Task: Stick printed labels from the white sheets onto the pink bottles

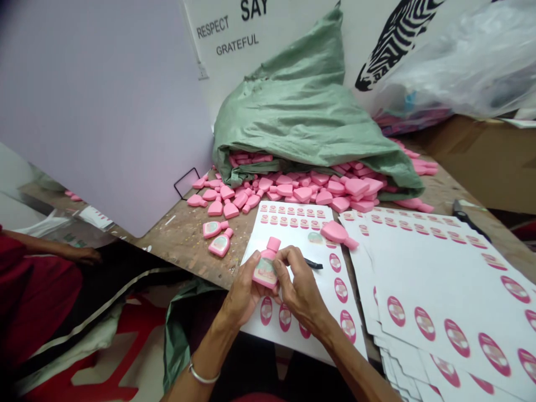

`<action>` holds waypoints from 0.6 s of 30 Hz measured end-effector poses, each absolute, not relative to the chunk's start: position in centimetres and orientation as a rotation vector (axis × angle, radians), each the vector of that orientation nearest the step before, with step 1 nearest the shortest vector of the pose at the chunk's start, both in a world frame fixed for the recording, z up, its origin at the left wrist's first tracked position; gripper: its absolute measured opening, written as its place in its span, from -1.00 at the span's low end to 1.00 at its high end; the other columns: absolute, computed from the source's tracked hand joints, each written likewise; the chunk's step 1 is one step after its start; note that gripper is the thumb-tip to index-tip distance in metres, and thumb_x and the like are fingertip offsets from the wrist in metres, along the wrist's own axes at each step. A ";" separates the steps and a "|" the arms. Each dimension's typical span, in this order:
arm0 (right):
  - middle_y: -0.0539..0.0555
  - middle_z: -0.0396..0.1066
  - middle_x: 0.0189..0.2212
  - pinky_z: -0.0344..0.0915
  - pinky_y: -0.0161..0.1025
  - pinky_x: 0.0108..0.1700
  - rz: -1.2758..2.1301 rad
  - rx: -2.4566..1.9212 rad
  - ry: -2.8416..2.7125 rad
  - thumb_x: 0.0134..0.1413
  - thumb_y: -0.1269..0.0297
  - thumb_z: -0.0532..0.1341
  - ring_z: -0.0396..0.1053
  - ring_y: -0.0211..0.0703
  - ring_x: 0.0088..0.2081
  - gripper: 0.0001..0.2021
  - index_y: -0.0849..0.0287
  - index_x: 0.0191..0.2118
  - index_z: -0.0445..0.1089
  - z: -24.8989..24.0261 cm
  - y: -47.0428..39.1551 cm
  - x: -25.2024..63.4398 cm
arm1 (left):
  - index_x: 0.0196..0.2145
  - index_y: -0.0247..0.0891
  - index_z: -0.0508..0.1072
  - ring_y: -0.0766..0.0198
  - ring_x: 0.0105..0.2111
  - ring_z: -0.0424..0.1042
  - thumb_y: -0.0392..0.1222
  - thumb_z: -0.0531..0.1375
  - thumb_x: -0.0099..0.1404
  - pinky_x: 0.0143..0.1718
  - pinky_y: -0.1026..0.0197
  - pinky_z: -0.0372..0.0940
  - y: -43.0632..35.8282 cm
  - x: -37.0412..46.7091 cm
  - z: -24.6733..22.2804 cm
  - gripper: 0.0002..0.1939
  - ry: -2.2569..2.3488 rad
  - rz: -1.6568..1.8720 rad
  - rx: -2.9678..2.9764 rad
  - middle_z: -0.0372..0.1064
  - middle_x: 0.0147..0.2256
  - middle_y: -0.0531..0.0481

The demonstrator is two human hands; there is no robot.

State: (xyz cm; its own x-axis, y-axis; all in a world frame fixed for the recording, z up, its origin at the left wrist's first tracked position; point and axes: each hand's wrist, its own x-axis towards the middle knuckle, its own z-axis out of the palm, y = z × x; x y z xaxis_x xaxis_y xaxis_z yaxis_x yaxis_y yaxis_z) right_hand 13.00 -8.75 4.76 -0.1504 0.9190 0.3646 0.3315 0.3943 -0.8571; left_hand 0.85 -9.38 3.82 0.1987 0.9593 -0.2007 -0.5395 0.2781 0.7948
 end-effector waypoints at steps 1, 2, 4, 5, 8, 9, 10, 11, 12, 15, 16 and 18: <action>-0.06 0.18 -0.53 0.22 -0.30 -0.54 0.719 -1.111 -1.696 0.25 0.25 0.00 0.20 -0.31 -0.59 -0.84 0.11 -0.38 0.14 4.7 -8.9 13.0 | -0.36 -0.41 0.39 0.27 -0.58 0.37 0.16 0.10 0.22 -0.56 0.25 0.33 -9.4 1.0 3.9 -0.53 0.785 1.165 0.641 0.30 -0.60 -0.01; -0.04 0.20 -0.50 0.23 -0.29 -0.52 0.644 -1.114 -1.710 0.24 0.28 0.01 0.22 -0.30 -0.56 -0.86 0.11 -0.37 0.14 4.6 -9.0 13.0 | -0.37 -0.40 0.38 0.28 -0.58 0.37 0.14 0.11 0.22 -0.55 0.26 0.33 -9.5 1.1 4.0 -0.55 0.783 1.176 0.627 0.29 -0.59 0.00; 0.01 0.24 -0.43 0.27 -0.25 -0.42 0.415 -1.103 -1.767 0.21 0.34 0.05 0.27 -0.24 -0.46 -0.92 0.12 -0.34 0.18 4.1 -9.2 13.2 | -0.40 -0.39 0.37 0.32 -0.57 0.37 0.10 0.13 0.22 -0.53 0.28 0.33 -9.6 1.3 4.2 -0.59 0.782 1.207 0.601 0.29 -0.57 0.01; 0.04 0.27 -0.41 0.28 -0.21 -0.36 0.278 -1.082 -1.805 0.18 0.38 0.07 0.29 -0.20 -0.40 -0.95 0.13 -0.32 0.20 3.9 -9.3 13.4 | -0.41 -0.38 0.37 0.34 -0.57 0.36 0.08 0.14 0.22 -0.52 0.29 0.33 -9.6 1.4 4.2 -0.61 0.781 1.221 0.591 0.29 -0.56 0.02; 0.09 0.37 -0.36 0.28 -0.10 -0.21 -0.080 -0.994 -1.917 0.10 0.47 0.15 0.32 -0.11 -0.29 -0.87 0.13 -0.22 0.30 3.3 -9.3 14.2 | -0.41 -0.39 0.38 0.33 -0.58 0.34 0.09 0.13 0.23 -0.53 0.28 0.33 -9.6 1.6 4.4 -0.60 0.766 1.199 0.588 0.29 -0.57 0.01; 0.10 0.40 -0.33 0.28 -0.08 -0.17 -0.161 -0.984 -1.937 0.08 0.48 0.17 0.33 -0.09 -0.26 -0.81 0.12 -0.17 0.32 3.2 -9.3 14.5 | -0.41 -0.40 0.38 0.32 -0.58 0.34 0.11 0.11 0.23 -0.54 0.27 0.33 -9.6 1.6 4.4 -0.58 0.766 1.182 0.592 0.29 -0.57 -0.01; 0.12 0.42 -0.28 0.29 -0.06 -0.15 -0.227 -0.993 -1.937 0.07 0.48 0.19 0.35 -0.06 -0.23 -0.75 0.11 -0.11 0.33 3.3 -9.2 14.9 | -0.41 -0.41 0.38 0.31 -0.59 0.34 0.12 0.10 0.24 -0.56 0.26 0.32 -9.6 1.5 4.5 -0.56 0.768 1.172 0.596 0.30 -0.57 -0.02; 0.15 0.43 -0.22 0.29 -0.04 -0.12 -0.278 -1.023 -1.913 0.06 0.47 0.21 0.35 -0.03 -0.18 -0.68 0.11 -0.04 0.33 3.5 -9.2 15.2 | -0.40 -0.41 0.38 0.31 -0.59 0.34 0.13 0.09 0.24 -0.57 0.26 0.32 -9.5 1.5 4.5 -0.55 0.771 1.169 0.599 0.31 -0.56 -0.04; 0.17 0.42 -0.16 0.28 -0.02 -0.09 -0.313 -1.069 -1.864 0.06 0.45 0.22 0.35 0.00 -0.14 -0.62 0.11 0.03 0.31 3.8 -9.1 15.6 | -0.39 -0.41 0.38 0.31 -0.59 0.34 0.13 0.09 0.24 -0.59 0.26 0.31 -9.5 1.4 4.4 -0.55 0.777 1.176 0.599 0.31 -0.54 -0.05; 0.17 0.41 -0.10 0.27 0.02 -0.03 -0.212 -1.198 -1.718 0.10 0.36 0.21 0.35 0.02 -0.08 -0.61 0.09 0.08 0.29 5.0 -8.9 16.4 | -0.35 -0.40 0.37 0.33 -0.59 0.32 0.17 0.10 0.22 -0.62 0.29 0.29 -9.6 1.2 4.3 -0.53 0.792 1.190 0.587 0.32 -0.50 -0.05; 0.16 0.42 -0.12 0.30 0.00 -0.06 -0.097 -1.217 -1.718 0.11 0.31 0.21 0.36 0.00 -0.10 -0.63 0.08 0.07 0.31 5.3 -8.9 16.4 | -0.35 -0.40 0.37 0.33 -0.59 0.32 0.18 0.09 0.22 -0.62 0.29 0.29 -9.7 1.2 4.3 -0.52 0.793 1.185 0.581 0.32 -0.50 -0.05; 0.12 0.43 -0.18 0.37 -0.08 -0.17 0.177 -1.197 -1.778 0.10 0.24 0.22 0.40 -0.07 -0.20 -0.64 0.08 0.04 0.32 5.6 -9.1 16.0 | -0.36 -0.39 0.36 0.34 -0.59 0.32 0.18 0.09 0.22 -0.60 0.29 0.30 -9.9 1.2 4.2 -0.52 0.790 1.176 0.566 0.31 -0.52 -0.02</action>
